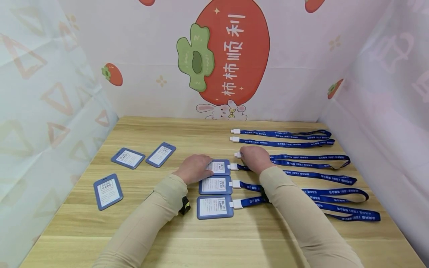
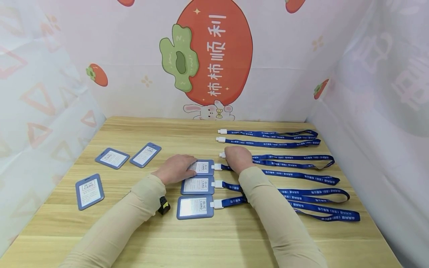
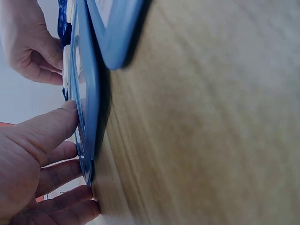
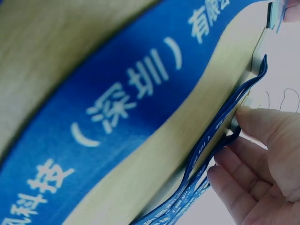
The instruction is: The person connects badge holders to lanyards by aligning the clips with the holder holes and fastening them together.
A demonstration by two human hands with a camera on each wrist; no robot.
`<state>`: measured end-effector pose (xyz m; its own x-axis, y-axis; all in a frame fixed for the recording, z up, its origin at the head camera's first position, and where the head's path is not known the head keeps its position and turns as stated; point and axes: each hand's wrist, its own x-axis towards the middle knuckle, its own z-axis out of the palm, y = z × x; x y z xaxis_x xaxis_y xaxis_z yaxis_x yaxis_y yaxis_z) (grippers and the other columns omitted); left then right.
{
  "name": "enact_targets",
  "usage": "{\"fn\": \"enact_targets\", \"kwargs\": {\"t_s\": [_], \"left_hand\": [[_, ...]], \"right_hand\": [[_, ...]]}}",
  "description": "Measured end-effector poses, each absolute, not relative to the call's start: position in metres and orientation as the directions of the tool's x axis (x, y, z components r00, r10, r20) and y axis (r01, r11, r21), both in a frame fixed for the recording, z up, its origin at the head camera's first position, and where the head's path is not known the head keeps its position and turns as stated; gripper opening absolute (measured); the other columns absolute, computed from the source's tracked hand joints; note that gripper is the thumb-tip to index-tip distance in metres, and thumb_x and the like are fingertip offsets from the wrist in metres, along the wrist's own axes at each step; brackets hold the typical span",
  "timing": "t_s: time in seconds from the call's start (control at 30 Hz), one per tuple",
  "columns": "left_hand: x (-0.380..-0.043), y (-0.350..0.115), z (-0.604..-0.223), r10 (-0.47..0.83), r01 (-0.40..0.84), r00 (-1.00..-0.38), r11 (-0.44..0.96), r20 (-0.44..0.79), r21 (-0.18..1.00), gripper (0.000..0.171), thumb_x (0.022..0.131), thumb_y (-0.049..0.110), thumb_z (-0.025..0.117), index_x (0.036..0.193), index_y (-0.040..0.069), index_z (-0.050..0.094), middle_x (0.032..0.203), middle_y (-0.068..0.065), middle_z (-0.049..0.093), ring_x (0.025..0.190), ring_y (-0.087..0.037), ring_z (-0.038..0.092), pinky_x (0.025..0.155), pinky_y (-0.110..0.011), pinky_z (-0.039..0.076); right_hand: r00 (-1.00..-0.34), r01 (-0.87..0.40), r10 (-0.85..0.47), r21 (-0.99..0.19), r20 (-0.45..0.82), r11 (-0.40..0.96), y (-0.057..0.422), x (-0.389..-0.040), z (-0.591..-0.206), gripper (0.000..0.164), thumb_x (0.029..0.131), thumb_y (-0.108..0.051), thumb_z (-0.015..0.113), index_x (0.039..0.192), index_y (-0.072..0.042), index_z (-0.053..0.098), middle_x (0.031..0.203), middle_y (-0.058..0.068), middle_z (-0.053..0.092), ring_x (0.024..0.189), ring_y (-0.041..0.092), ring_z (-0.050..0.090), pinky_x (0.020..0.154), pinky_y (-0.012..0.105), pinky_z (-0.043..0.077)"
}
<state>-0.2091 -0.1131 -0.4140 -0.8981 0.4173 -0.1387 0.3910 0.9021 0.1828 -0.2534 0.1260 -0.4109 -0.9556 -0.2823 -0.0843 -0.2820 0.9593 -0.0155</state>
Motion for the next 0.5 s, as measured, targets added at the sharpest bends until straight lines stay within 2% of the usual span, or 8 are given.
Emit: {"fn": "enact_targets", "kwargs": {"t_s": [0.5], "left_hand": [[-0.2083,-0.1137,-0.4143,0.432,0.410,-0.893,0.897,-0.127,0.166,0.057,0.099,0.039,0.072,0.146,0.009,0.061,0.147,-0.010,0.063,0.137,-0.030,0.058,0.117,-0.044,0.046]], "right_hand": [[-0.957,-0.271,-0.271,-0.018,-0.100,0.962,0.1156,-0.2571,-0.4108,0.022,0.104,-0.028,0.067,0.118,-0.014,0.076,0.098,0.004,0.075,0.082,0.020,0.065,0.091,0.040,0.062]]}}
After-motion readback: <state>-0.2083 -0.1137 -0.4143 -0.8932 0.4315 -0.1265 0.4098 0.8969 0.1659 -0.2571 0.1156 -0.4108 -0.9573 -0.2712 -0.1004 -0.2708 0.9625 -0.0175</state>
